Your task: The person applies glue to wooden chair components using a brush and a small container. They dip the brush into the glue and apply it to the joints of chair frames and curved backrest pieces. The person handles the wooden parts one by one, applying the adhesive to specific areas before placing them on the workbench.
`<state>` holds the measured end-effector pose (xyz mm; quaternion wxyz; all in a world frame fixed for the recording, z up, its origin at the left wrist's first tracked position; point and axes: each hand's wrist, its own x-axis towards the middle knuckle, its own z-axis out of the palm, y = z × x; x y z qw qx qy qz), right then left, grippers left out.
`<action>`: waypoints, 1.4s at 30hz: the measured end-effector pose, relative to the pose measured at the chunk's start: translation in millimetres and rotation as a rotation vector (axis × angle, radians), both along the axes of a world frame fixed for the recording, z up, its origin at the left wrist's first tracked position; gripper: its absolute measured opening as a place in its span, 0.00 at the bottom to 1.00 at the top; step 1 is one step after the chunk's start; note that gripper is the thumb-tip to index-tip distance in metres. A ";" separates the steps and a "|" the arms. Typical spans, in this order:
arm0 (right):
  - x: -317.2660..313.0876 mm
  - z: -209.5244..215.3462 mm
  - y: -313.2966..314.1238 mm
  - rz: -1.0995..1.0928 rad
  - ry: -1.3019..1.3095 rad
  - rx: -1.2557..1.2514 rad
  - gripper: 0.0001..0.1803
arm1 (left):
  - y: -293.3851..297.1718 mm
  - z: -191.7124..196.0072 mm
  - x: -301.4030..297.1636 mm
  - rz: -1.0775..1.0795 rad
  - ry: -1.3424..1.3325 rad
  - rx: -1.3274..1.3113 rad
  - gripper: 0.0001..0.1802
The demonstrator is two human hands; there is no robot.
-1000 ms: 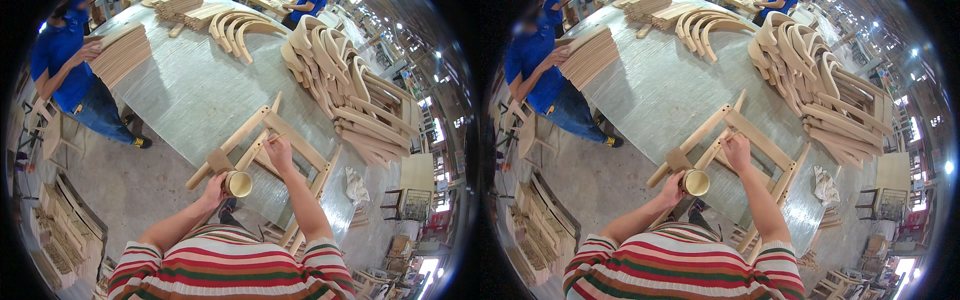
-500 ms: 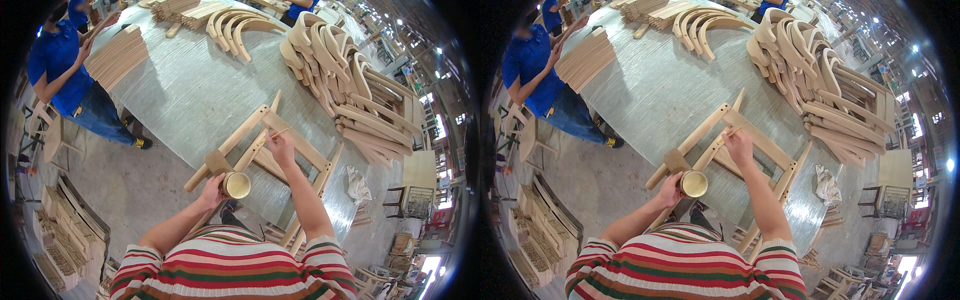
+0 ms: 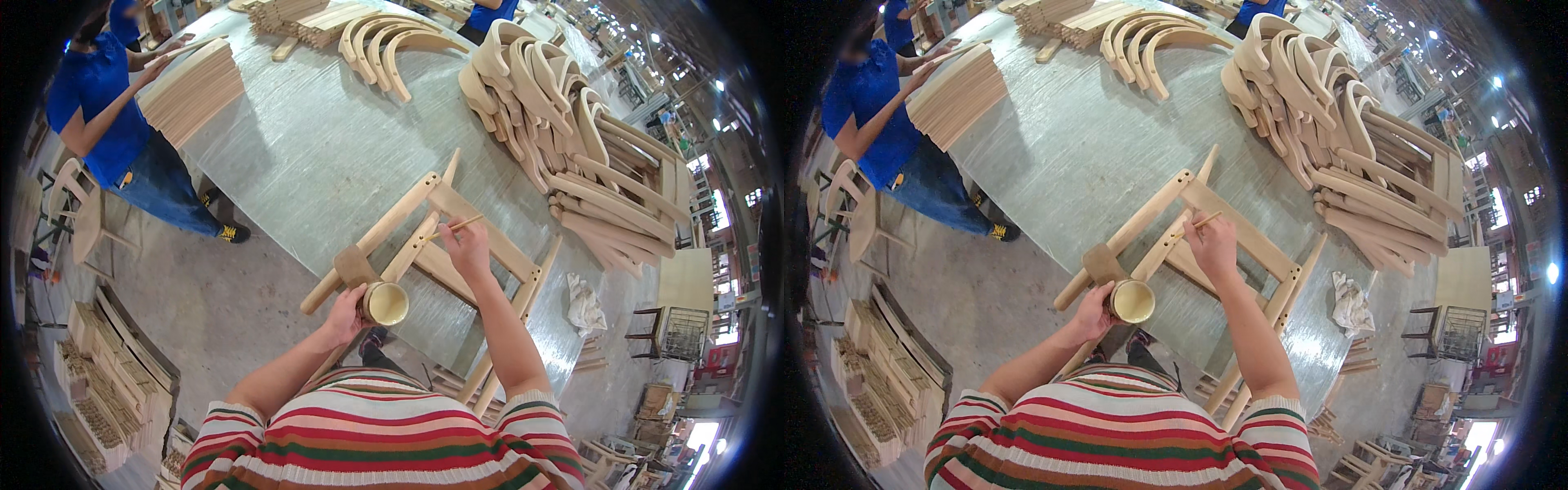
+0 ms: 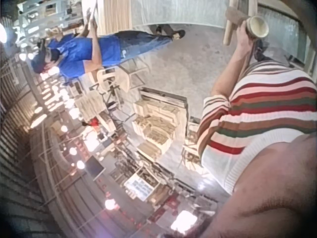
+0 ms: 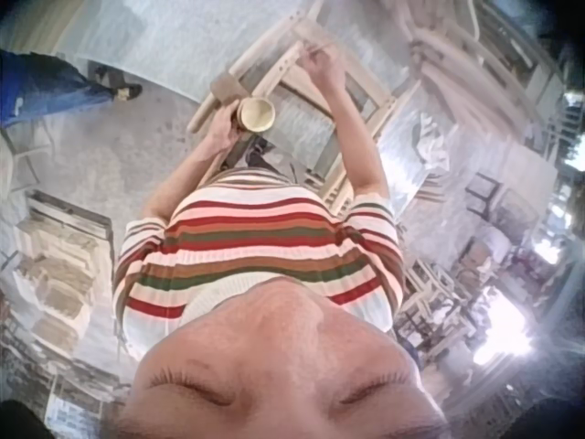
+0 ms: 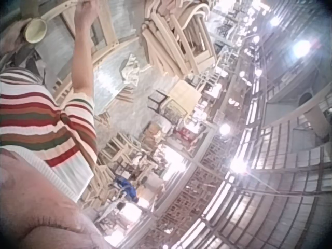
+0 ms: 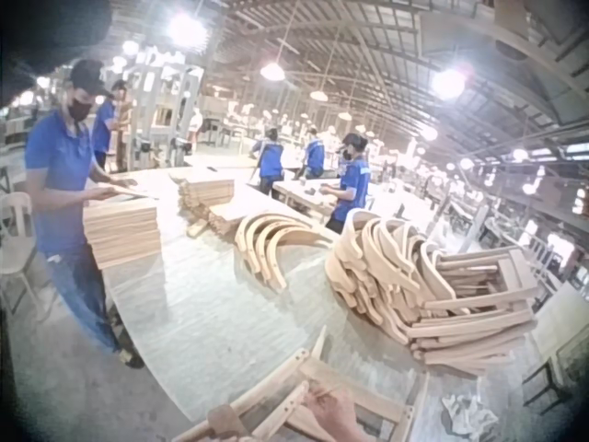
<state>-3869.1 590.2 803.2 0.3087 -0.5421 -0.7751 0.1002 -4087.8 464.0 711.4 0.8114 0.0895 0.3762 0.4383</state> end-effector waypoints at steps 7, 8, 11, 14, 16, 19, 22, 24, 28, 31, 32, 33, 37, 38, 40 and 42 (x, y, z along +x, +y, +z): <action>-3.7 -19.9 -2.9 0.002 -0.041 -0.062 0.11 | 0.7 5.6 1.4 -0.009 -0.012 -0.050 0.17; -4.0 -18.7 -4.5 -0.015 -0.043 -0.103 0.11 | -0.1 6.1 2.3 0.001 -0.009 -0.053 0.17; -6.6 -14.9 -9.7 -0.069 -0.008 -0.208 0.11 | -0.8 5.4 -1.3 -0.001 -0.021 -0.053 0.19; -10.8 -11.9 -12.7 -0.086 -0.011 -0.169 0.11 | -2.2 4.5 -4.3 -0.019 -0.040 -0.041 0.19; -8.0 -10.5 -19.3 -0.054 -0.178 -0.001 0.11 | 0.6 8.5 -4.6 -0.038 -0.033 -0.036 0.19; -15.7 7.0 -37.6 0.092 -0.211 0.121 0.09 | 9.5 11.8 -12.2 0.002 0.025 -0.020 0.18; -19.5 34.3 -69.4 0.009 0.174 0.013 0.08 | 19.7 20.3 -15.0 0.045 0.067 0.078 0.17; -14.3 52.2 -93.1 -0.084 0.370 -0.088 0.09 | 24.1 34.0 -5.5 0.060 0.167 0.070 0.17; 11.0 59.5 -118.3 -0.185 0.447 -0.118 0.11 | 22.1 66.2 29.7 0.010 0.184 0.126 0.16; 44.7 40.9 -128.4 -0.279 0.676 -0.211 0.12 | 18.3 80.7 65.0 -0.039 0.158 0.192 0.17; 52.0 39.7 -131.0 -0.288 0.834 -0.245 0.12 | 17.5 79.4 73.8 -0.043 0.158 0.211 0.18; 61.2 39.1 -135.0 -0.295 0.991 -0.279 0.12 | 16.7 78.1 83.3 -0.052 0.107 0.210 0.18; 115.8 36.2 -164.6 -0.332 1.357 -0.231 0.07 | 12.4 74.7 127.1 -0.126 0.012 0.189 0.20; 127.3 37.8 -171.2 -0.299 1.406 -0.230 0.05 | 11.9 73.5 137.5 -0.144 0.019 0.182 0.21; 147.4 39.2 -179.7 -0.283 1.453 -0.218 0.04 | 10.6 70.8 161.0 -0.137 0.030 0.142 0.21; 168.9 34.0 -185.9 -0.284 1.517 -0.189 0.03 | 11.1 66.6 184.1 -0.153 0.003 0.139 0.21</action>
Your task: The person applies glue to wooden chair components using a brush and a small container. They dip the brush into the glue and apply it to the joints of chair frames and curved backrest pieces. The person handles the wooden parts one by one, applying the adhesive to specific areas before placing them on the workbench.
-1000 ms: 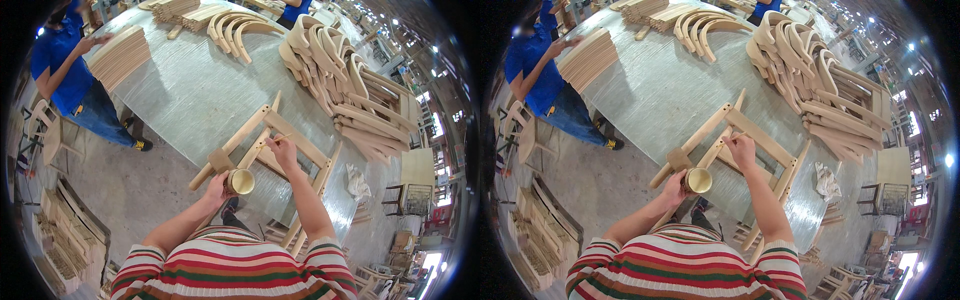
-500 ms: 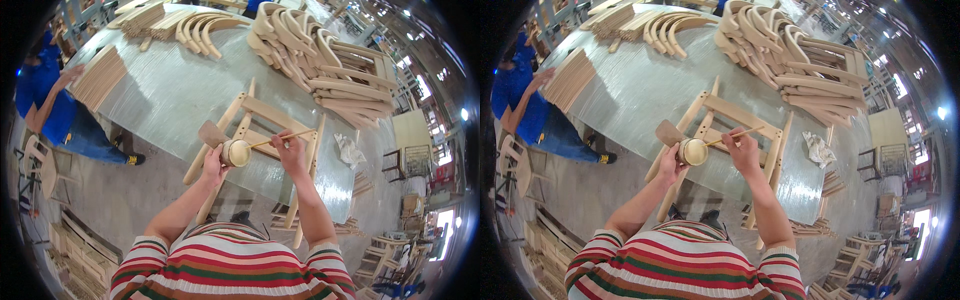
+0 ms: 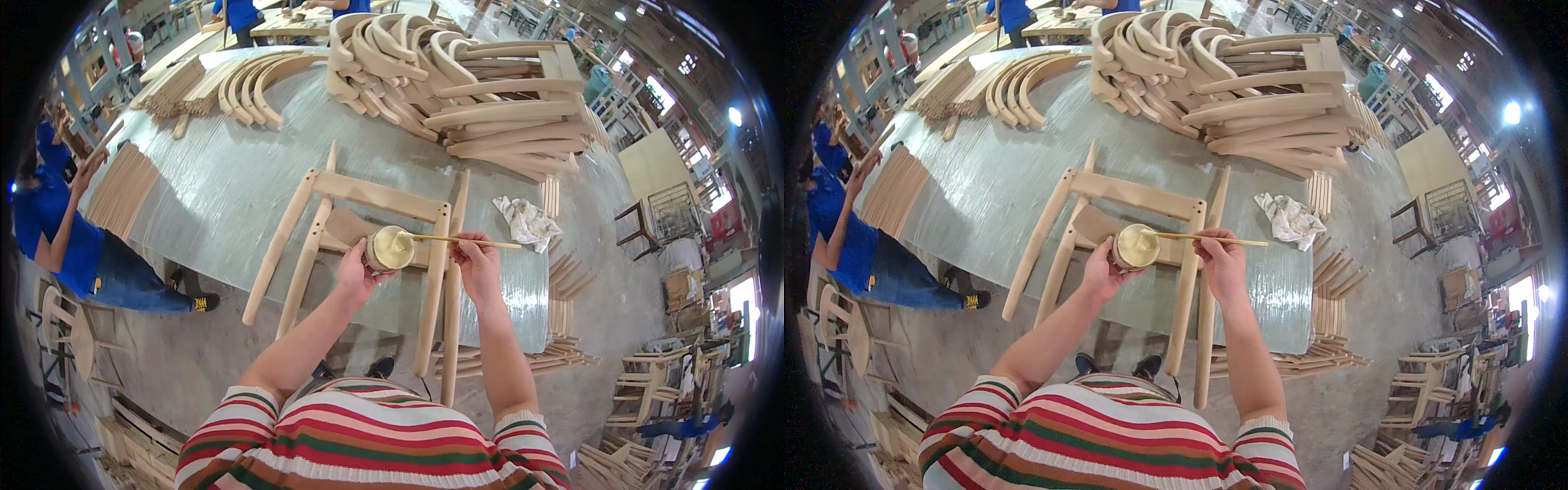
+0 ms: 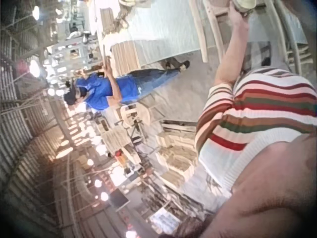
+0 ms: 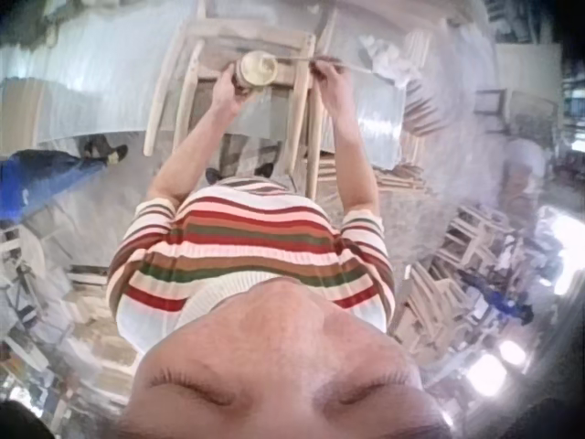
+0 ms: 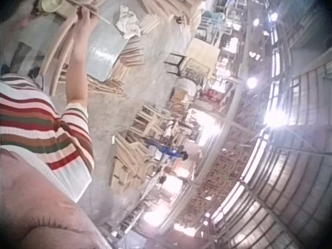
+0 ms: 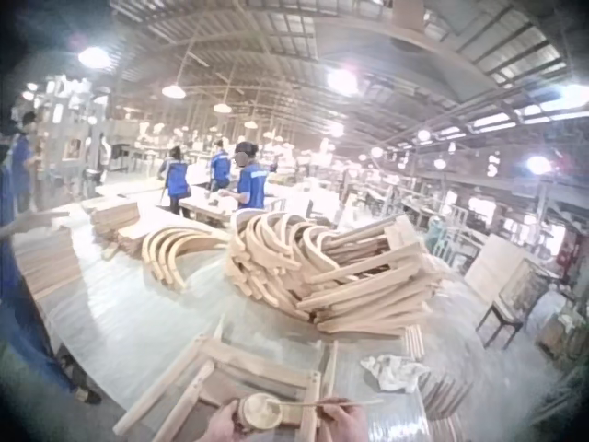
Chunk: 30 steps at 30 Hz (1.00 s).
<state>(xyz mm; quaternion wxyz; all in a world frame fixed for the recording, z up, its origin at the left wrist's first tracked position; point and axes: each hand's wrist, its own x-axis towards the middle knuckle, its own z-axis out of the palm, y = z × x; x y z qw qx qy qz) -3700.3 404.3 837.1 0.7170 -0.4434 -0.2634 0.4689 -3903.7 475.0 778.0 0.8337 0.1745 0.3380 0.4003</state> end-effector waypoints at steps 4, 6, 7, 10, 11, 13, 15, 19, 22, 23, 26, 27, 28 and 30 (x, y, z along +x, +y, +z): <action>39.9 -29.5 -5.0 -0.105 0.140 -0.069 0.04 | 2.9 -1.2 48.9 -0.064 -0.055 0.023 0.22; 49.1 -40.8 -2.2 -0.173 0.222 -0.178 0.08 | 6.4 -3.8 68.1 -0.080 -0.053 0.022 0.23; 52.2 -46.5 -2.0 -0.202 0.261 -0.207 0.09 | 9.2 -4.9 75.6 -0.095 -0.051 0.018 0.23; 58.9 -55.7 2.0 -0.265 0.336 -0.261 0.13 | 13.9 -8.9 98.4 -0.097 -0.037 -0.016 0.24; 64.9 -56.2 3.2 -0.263 0.323 -0.234 0.13 | 15.4 -11.7 105.2 -0.097 -0.033 -0.031 0.24; 77.5 -55.9 6.5 -0.260 0.298 -0.180 0.12 | 24.1 -16.0 114.7 -0.118 -0.059 -0.061 0.23; 83.9 -46.8 18.1 -0.259 0.099 -0.112 0.11 | 33.0 -23.7 121.7 -0.129 -0.071 -0.082 0.22; 91.5 -25.2 40.2 -0.244 -0.141 -0.054 0.08 | 50.3 -26.7 129.5 -0.113 -0.082 -0.115 0.23; 97.2 -18.1 53.7 -0.293 -0.092 -0.161 0.09 | 60.3 -22.0 126.1 -0.082 -0.096 -0.147 0.23; 102.1 -18.9 54.6 -0.310 -0.109 -0.167 0.09 | 60.6 -22.9 124.6 -0.081 -0.096 -0.161 0.23; 111.1 -19.8 63.0 -0.358 -0.288 -0.169 0.12 | 56.7 -29.7 107.1 -0.076 -0.031 -0.158 0.23; 109.7 -17.8 68.1 -0.372 -0.431 -0.157 0.13 | 55.4 -34.0 97.7 -0.096 -0.030 -0.172 0.23; 108.4 -15.6 72.8 -0.385 -0.575 -0.145 0.15 | 52.7 -38.4 87.8 -0.118 -0.030 -0.187 0.23; 104.5 -10.0 82.1 -0.358 -0.897 -0.181 0.15 | 45.5 -48.8 66.9 -0.168 -0.101 -0.197 0.23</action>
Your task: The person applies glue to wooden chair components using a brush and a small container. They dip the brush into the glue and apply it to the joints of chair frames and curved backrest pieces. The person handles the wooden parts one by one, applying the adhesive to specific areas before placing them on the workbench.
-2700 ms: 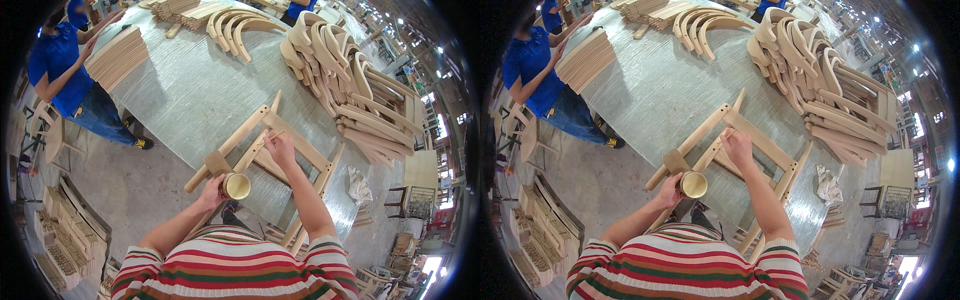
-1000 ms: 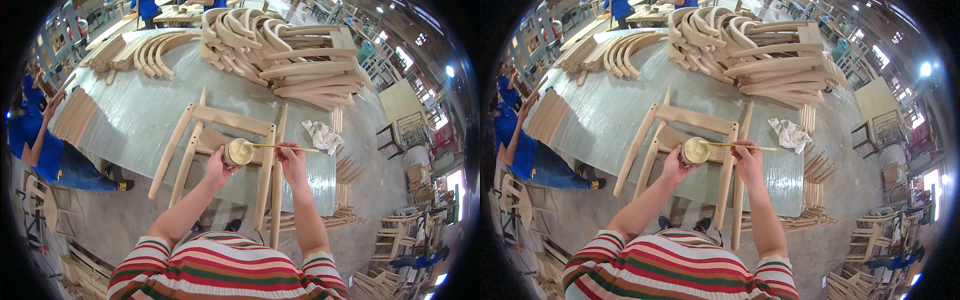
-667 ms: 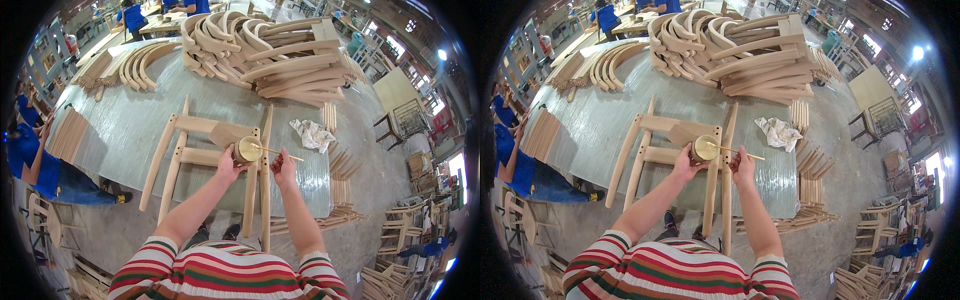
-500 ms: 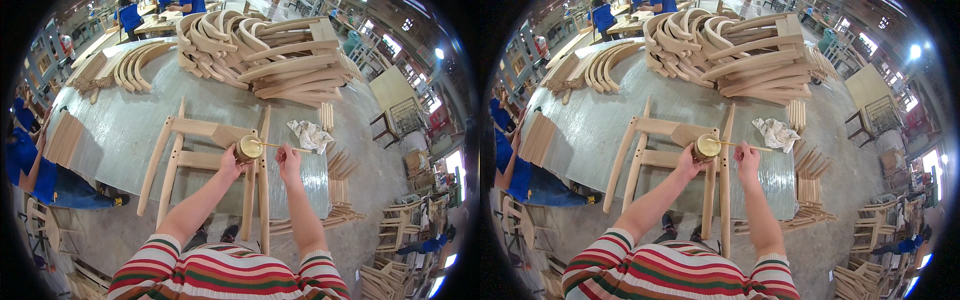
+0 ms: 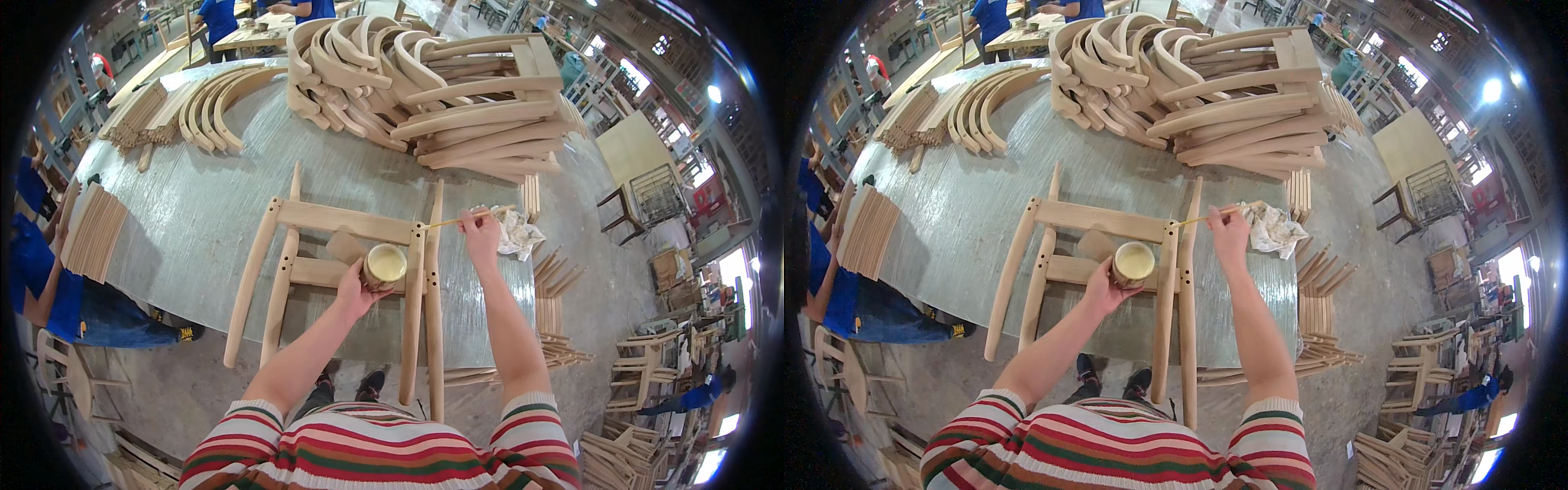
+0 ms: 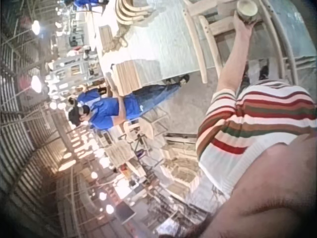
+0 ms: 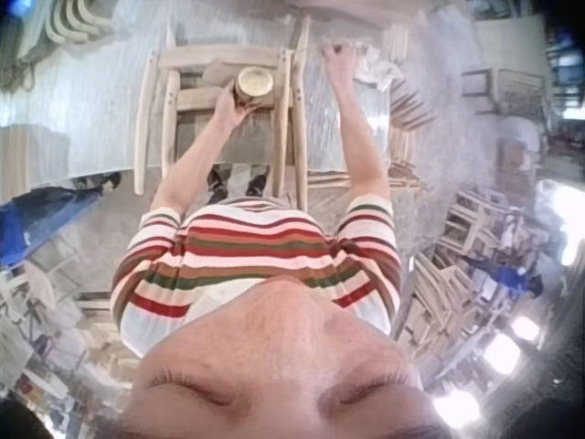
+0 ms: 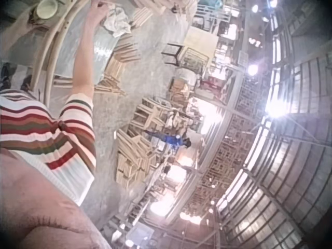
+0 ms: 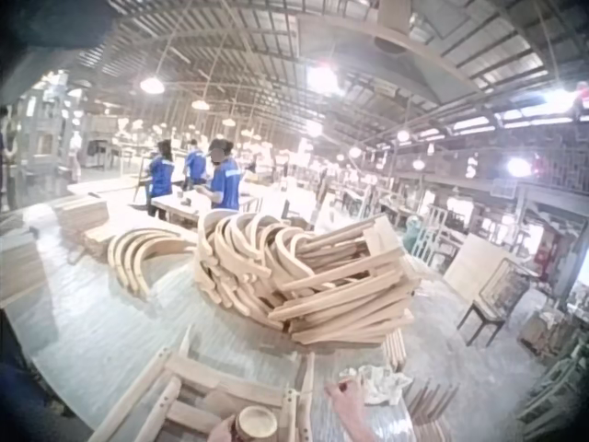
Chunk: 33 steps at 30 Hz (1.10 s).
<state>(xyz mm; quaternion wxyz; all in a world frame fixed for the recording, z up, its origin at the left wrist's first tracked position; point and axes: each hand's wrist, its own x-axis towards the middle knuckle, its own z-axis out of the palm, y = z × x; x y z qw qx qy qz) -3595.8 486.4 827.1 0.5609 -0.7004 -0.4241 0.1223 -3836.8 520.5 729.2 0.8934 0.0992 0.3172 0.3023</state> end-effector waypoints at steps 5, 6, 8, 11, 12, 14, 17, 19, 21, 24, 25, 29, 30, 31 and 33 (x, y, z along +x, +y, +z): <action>-12.8 6.7 13.9 0.077 -0.368 -0.119 0.13 | -26.5 -7.4 -37.8 -0.059 -0.022 -0.050 0.24; -15.3 7.2 16.5 0.087 -0.429 -0.120 0.13 | -30.7 -7.9 -43.5 -0.058 -0.011 -0.065 0.24; -18.5 7.1 20.0 0.101 -0.496 -0.133 0.12 | -35.7 -10.7 -53.1 -0.066 0.010 -0.072 0.24; -21.3 3.5 25.5 0.116 -0.532 -0.169 0.12 | -39.0 -15.8 -63.4 -0.077 -0.027 -0.047 0.24; -21.8 1.8 27.1 0.123 -0.554 -0.179 0.12 | -39.9 -16.4 -65.2 -0.072 -0.026 -0.049 0.24; -21.7 -3.1 29.3 0.142 -0.599 -0.190 0.11 | -41.1 -16.5 -67.1 -0.068 -0.026 -0.052 0.24; -20.1 -9.2 30.0 0.163 -0.670 -0.186 0.11 | -41.4 -14.6 -68.1 -0.078 -0.017 -0.075 0.24; -20.4 -10.2 29.9 0.159 -0.715 -0.171 0.12 | -42.5 -12.7 -69.5 -0.077 -0.016 -0.077 0.24; -20.3 -4.6 30.0 0.152 -0.619 -0.171 0.12 | -43.8 -12.0 -72.2 -0.072 -0.011 -0.073 0.24; -17.9 3.8 33.1 0.128 -0.559 -0.172 0.12 | -44.4 -13.0 -74.9 -0.070 -0.010 -0.064 0.24; -18.3 5.4 34.2 0.119 -0.553 -0.172 0.12 | -45.8 -13.7 -75.7 -0.067 -0.017 -0.071 0.24; -12.1 1.0 39.1 0.090 -0.573 -0.163 0.11 | -47.1 -15.8 -75.1 -0.087 -0.012 -0.074 0.24; -11.8 -2.9 39.8 0.091 -0.568 -0.152 0.11 | -47.0 -15.3 -75.0 -0.088 -0.011 -0.078 0.24; -11.6 -6.8 40.4 0.091 -0.564 -0.141 0.11 | -47.0 -14.9 -74.8 -0.091 -0.010 -0.082 0.24; -14.0 -15.9 42.4 0.107 -0.548 -0.177 0.11 | -46.1 -15.0 -76.3 -0.097 -0.020 -0.087 0.24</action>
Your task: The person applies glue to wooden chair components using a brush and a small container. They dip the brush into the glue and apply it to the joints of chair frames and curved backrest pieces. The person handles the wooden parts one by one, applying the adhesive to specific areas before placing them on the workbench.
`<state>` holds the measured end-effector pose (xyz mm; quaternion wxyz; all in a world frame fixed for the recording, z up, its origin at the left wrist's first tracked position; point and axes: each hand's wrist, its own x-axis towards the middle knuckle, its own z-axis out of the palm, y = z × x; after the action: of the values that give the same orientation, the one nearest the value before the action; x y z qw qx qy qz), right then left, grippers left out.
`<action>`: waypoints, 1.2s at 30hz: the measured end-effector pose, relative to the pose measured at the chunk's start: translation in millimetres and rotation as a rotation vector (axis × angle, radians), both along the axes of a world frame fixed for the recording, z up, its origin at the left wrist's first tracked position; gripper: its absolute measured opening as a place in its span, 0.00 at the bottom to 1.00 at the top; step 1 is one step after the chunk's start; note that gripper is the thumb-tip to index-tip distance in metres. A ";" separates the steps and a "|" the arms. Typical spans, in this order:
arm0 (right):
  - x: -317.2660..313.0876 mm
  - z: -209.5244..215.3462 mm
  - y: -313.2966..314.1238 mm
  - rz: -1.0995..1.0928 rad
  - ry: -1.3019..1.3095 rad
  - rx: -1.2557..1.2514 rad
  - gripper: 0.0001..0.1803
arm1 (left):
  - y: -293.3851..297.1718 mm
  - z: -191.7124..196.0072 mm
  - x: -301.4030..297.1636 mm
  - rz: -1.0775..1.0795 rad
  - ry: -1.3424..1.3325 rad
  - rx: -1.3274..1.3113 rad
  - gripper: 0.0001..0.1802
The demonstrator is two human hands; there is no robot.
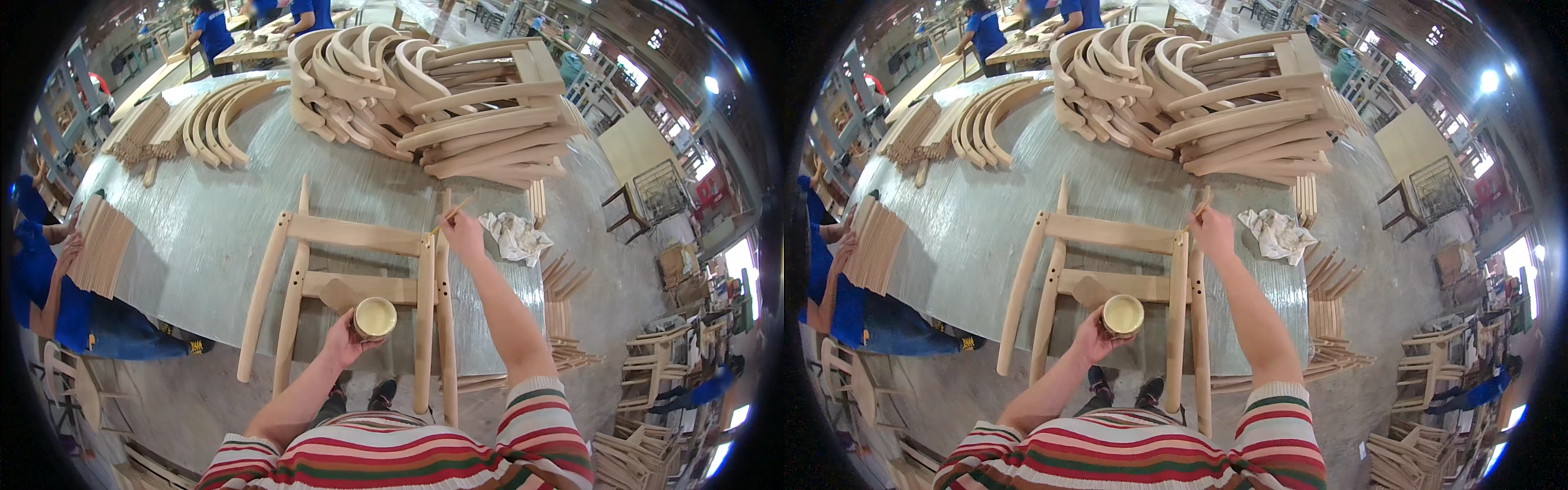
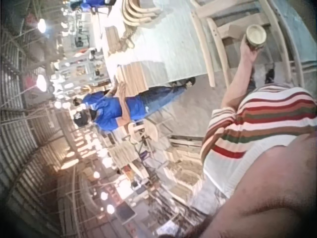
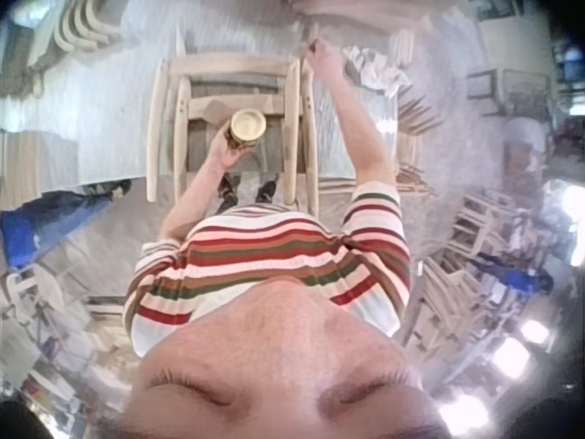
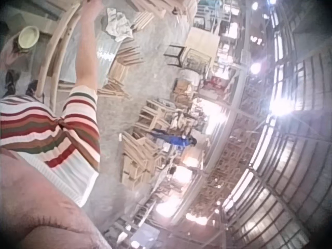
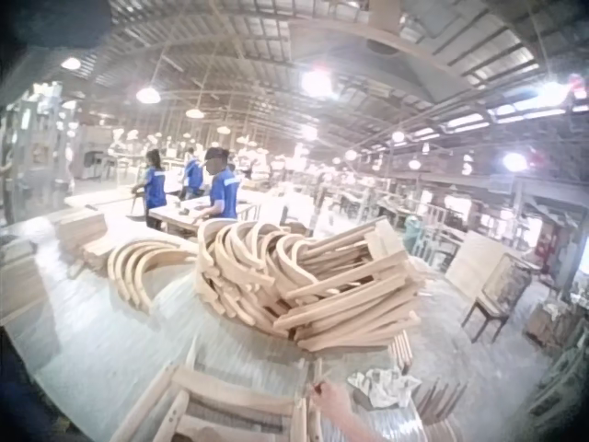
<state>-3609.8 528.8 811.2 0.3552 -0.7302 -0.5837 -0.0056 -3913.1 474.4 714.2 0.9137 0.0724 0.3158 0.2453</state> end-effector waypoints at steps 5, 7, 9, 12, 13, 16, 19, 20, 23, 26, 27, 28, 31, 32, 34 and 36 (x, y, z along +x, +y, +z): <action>-1.2 1.3 2.3 0.037 -0.123 -0.052 0.12 | 0.8 0.9 -8.5 0.008 0.016 0.011 0.23; -3.9 7.1 6.4 0.057 -0.115 -0.082 0.14 | 1.8 1.6 -12.6 0.013 0.022 0.018 0.23; -2.7 11.2 6.9 0.050 -0.067 -0.045 0.14 | 1.8 4.2 -12.9 0.007 0.023 0.023 0.23; -0.8 15.8 -1.3 0.032 -0.101 -0.072 0.13 | 2.0 8.4 -13.9 -0.001 0.024 0.031 0.24; -0.2 17.3 -4.2 0.025 -0.129 -0.096 0.12 | 2.5 9.7 -14.2 -0.006 0.021 0.035 0.24; -9.0 28.9 -9.5 0.037 -0.034 -0.109 0.11 | 3.1 9.1 -22.0 -0.012 0.027 0.074 0.24; -3.5 30.0 -16.4 0.028 -0.042 -0.125 0.10 | -0.5 8.7 -18.2 -0.031 0.056 0.092 0.24; -4.0 27.2 -17.0 0.038 -0.016 -0.116 0.10 | 0.2 8.4 -16.4 -0.032 0.072 0.098 0.25; -6.0 14.6 -16.3 0.055 0.012 -0.091 0.11 | -1.0 9.7 -13.0 -0.072 -0.018 0.096 0.24; -1.6 6.1 -17.3 0.037 -0.040 -0.114 0.12 | -3.2 12.4 -8.7 -0.072 0.012 0.078 0.24; -3.3 7.2 -16.4 0.028 -0.045 -0.148 0.12 | -3.4 12.1 -11.9 -0.066 0.010 0.088 0.24; -5.0 8.6 -15.0 0.020 -0.050 -0.183 0.12 | -4.0 12.0 -15.1 -0.061 0.007 0.098 0.24; -2.0 13.9 -14.7 0.096 -0.029 -0.112 0.11 | -7.6 13.1 -15.5 -0.060 0.026 0.104 0.24; -0.5 14.6 -15.7 0.148 -0.089 -0.126 0.11 | -8.0 14.4 -13.7 -0.054 0.034 0.105 0.24; 4.3 16.8 -19.5 0.248 -0.209 -0.155 0.12 | -2.0 17.6 -5.4 -0.062 0.058 0.122 0.24; 0.7 18.0 -26.3 0.337 -0.235 -0.045 0.10 | 1.9 21.6 1.0 -0.038 0.108 0.163 0.23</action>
<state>-3609.1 502.6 829.2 0.2641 -0.6242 -0.7350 -0.0184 -3912.1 476.3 735.7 0.8909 0.1654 0.3422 0.2487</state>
